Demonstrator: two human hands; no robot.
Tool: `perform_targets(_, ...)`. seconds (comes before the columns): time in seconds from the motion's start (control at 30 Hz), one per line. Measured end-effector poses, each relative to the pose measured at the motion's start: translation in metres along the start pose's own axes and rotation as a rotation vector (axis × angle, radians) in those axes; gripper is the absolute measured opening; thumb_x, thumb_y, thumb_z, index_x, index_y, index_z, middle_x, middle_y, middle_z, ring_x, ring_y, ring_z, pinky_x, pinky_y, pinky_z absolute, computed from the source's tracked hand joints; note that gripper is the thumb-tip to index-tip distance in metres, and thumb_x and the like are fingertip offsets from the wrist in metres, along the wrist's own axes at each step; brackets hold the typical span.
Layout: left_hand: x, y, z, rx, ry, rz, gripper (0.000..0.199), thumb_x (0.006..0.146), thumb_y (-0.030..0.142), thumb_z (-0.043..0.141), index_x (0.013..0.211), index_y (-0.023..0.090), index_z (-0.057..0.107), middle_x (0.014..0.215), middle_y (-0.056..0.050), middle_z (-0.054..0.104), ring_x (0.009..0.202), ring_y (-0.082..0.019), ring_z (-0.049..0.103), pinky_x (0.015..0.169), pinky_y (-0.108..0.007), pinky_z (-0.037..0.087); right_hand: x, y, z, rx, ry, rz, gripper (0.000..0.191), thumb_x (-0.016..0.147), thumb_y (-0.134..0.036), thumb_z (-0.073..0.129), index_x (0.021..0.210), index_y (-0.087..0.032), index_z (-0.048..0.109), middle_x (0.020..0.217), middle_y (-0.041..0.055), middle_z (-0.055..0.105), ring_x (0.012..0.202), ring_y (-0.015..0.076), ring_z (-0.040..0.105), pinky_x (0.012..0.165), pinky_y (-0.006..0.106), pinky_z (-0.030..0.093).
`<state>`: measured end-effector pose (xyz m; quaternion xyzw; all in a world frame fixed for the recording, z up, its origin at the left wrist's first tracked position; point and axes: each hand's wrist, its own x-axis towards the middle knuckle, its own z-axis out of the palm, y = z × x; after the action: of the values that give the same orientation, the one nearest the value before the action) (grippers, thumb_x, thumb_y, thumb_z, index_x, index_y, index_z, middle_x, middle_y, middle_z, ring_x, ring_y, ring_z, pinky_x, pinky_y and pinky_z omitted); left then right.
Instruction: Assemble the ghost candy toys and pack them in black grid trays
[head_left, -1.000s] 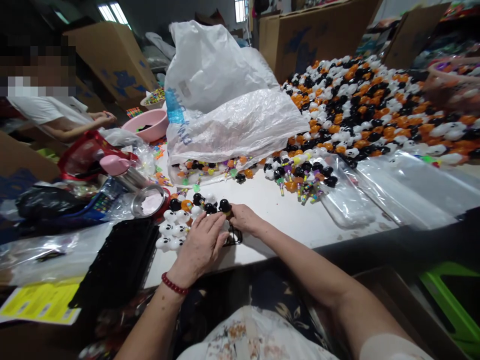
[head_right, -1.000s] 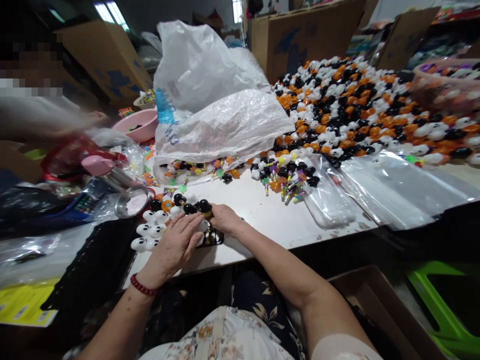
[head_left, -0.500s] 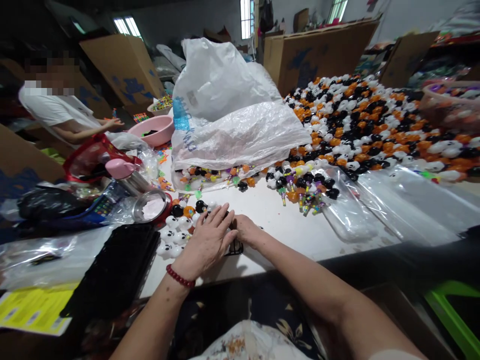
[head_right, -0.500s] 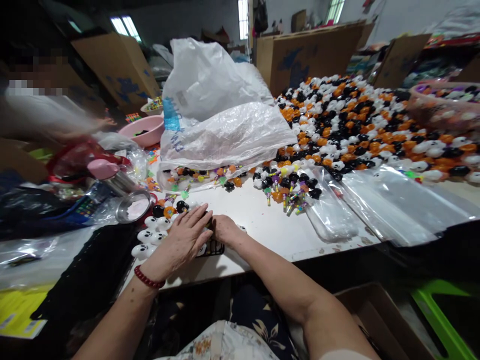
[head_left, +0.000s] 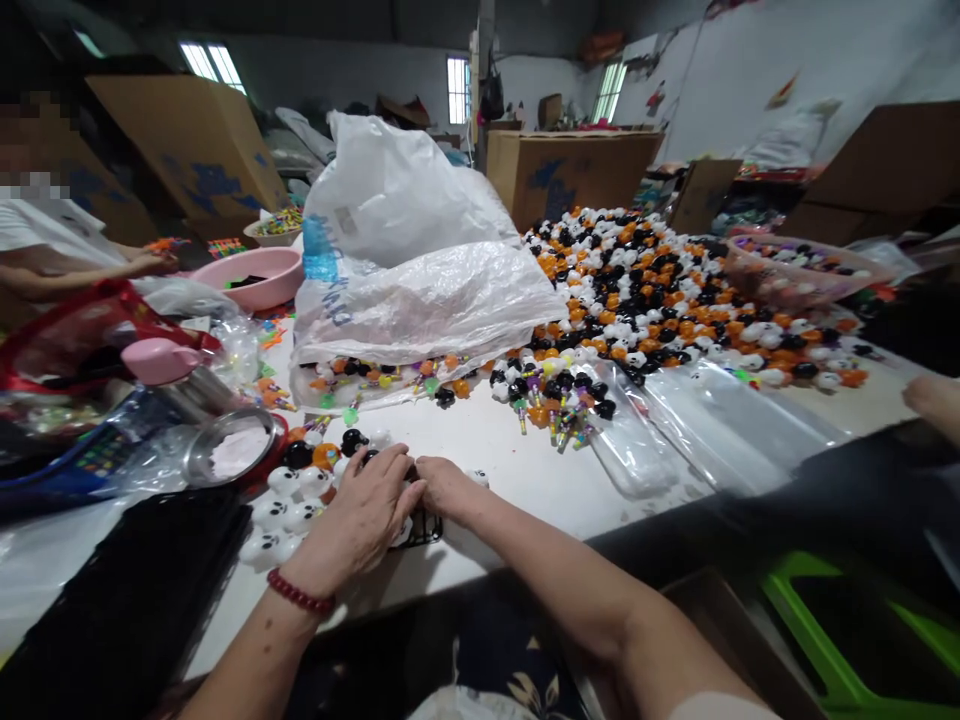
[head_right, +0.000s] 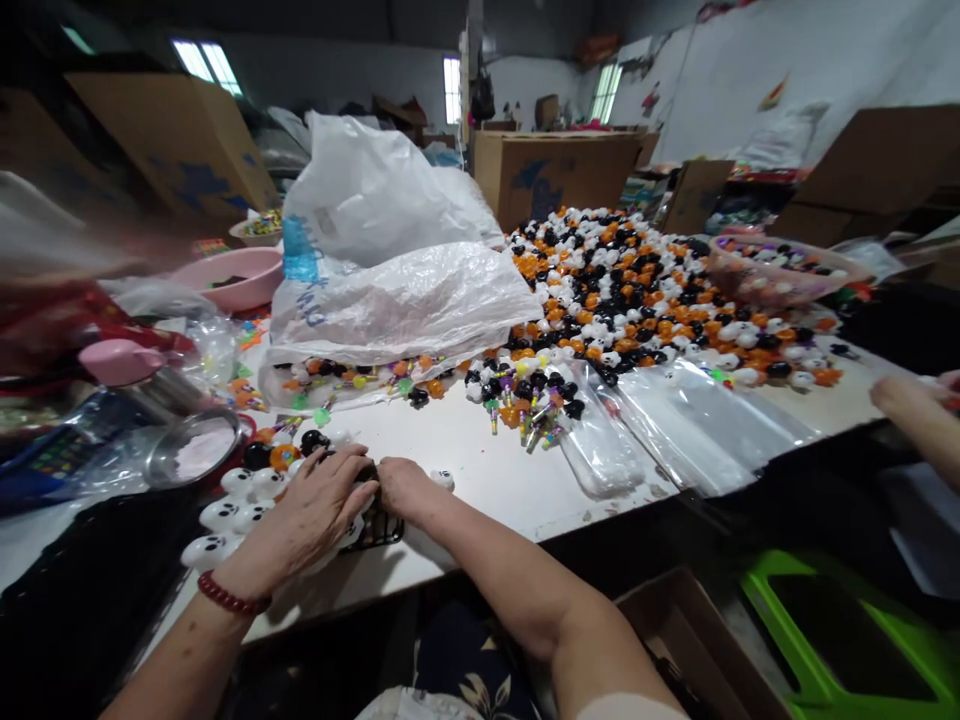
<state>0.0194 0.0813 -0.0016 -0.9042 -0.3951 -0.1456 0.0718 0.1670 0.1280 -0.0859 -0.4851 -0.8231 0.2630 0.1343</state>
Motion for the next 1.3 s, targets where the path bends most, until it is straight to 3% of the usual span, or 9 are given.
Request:
perform_targets(0.13,-0.002,-0.003,0.001,0.032,-0.013,-0.011,0.032,0.100,0.039,0.038,0.119,0.020,0.055,0.127,-0.010,0.061,0.121,-0.023,0.054,0.109,-0.045,0.032,-0.015,0.015,-0.031,-0.058,0.126,0.018,0.020,0.085,-0.021,0.063,0.104,-0.017,0.066,0.103,0.0082,0.068,0.093,0.0198,0.063,0.082,0.027,0.045)
perform_targets(0.3,-0.007,-0.001,0.000,0.062,-0.014,-0.009,0.038,0.100,0.039,0.035,0.129,0.021,0.053,0.138,-0.009,0.055,0.130,-0.024,0.048,0.113,-0.049,0.026,-0.072,0.077,-0.084,-0.243,0.562,0.527,0.025,0.088,-0.027,0.064,0.108,-0.015,0.056,0.106,0.0118,0.063,0.096,0.0229,0.060,0.081,0.030,0.044)
perform_targets(0.43,-0.008,0.010,-0.002,0.071,-0.002,-0.010,0.042,0.100,0.039,0.035,0.131,0.019,0.055,0.142,-0.010,0.052,0.133,-0.027,0.045,0.113,-0.051,0.026,-0.101,0.116,-0.098,-0.414,0.569,0.710,0.025,0.089,-0.020,0.061,0.110,-0.013,0.051,0.106,0.0153,0.061,0.097,0.0252,0.060,0.080,0.031,0.043)
perform_targets(0.63,-0.010,0.019,0.000,0.062,0.022,-0.041,0.043,0.098,0.041,0.039,0.129,0.018,0.058,0.141,-0.012,0.054,0.131,-0.028,0.048,0.112,-0.052,0.030,-0.100,0.135,-0.091,-0.336,0.602,0.770,0.023,0.087,-0.007,0.048,0.109,-0.008,0.053,0.099,0.0192,0.065,0.094,0.0269,0.063,0.079,0.034,0.044)
perform_targets(0.7,-0.011,0.018,0.001,0.067,0.021,-0.040,0.044,0.098,0.042,0.039,0.130,0.018,0.056,0.142,-0.011,0.053,0.132,-0.028,0.047,0.112,-0.052,0.031,-0.098,0.134,-0.090,-0.128,0.695,0.773,0.022,0.085,-0.011,0.051,0.107,-0.009,0.055,0.093,0.0162,0.067,0.087,0.0256,0.064,0.075,0.034,0.046)
perform_targets(0.8,-0.012,0.016,0.000,0.076,0.014,-0.033,0.044,0.099,0.041,0.039,0.132,0.017,0.055,0.143,-0.011,0.052,0.133,-0.028,0.046,0.111,-0.051,0.033,-0.098,0.125,-0.085,0.460,0.827,0.663,0.022,0.080,-0.026,0.059,0.099,-0.015,0.057,0.080,0.0063,0.066,0.066,0.0191,0.063,0.060,0.030,0.049)
perform_targets(0.93,-0.012,0.014,0.002,0.089,0.005,-0.021,0.045,0.099,0.041,0.037,0.132,0.016,0.055,0.143,-0.011,0.052,0.133,-0.028,0.046,0.109,-0.052,0.034,-0.100,0.096,-0.074,1.080,0.730,0.450,0.031,0.065,-0.036,0.072,0.085,-0.017,0.060,0.073,0.0011,0.064,0.054,0.0116,0.056,0.051,0.024,0.047)
perform_targets(1.07,-0.012,0.014,0.004,0.084,0.019,-0.022,0.045,0.099,0.041,0.037,0.133,0.016,0.055,0.143,-0.012,0.052,0.133,-0.029,0.047,0.111,-0.051,0.033,-0.100,0.064,-0.062,1.256,0.619,0.367,0.035,0.061,-0.031,0.075,0.090,-0.016,0.061,0.090,0.0036,0.068,0.062,0.0095,0.059,0.058,0.023,0.050)
perform_targets(1.3,-0.012,0.017,0.000,0.094,-0.025,-0.021,0.044,0.099,0.037,0.038,0.134,0.014,0.053,0.143,-0.013,0.050,0.134,-0.027,0.045,0.114,-0.051,0.029,-0.086,0.031,-0.043,1.213,0.485,0.318,0.038,0.061,-0.040,0.080,0.084,-0.017,0.060,0.071,-0.0026,0.059,0.055,0.0088,0.050,0.053,0.024,0.044)
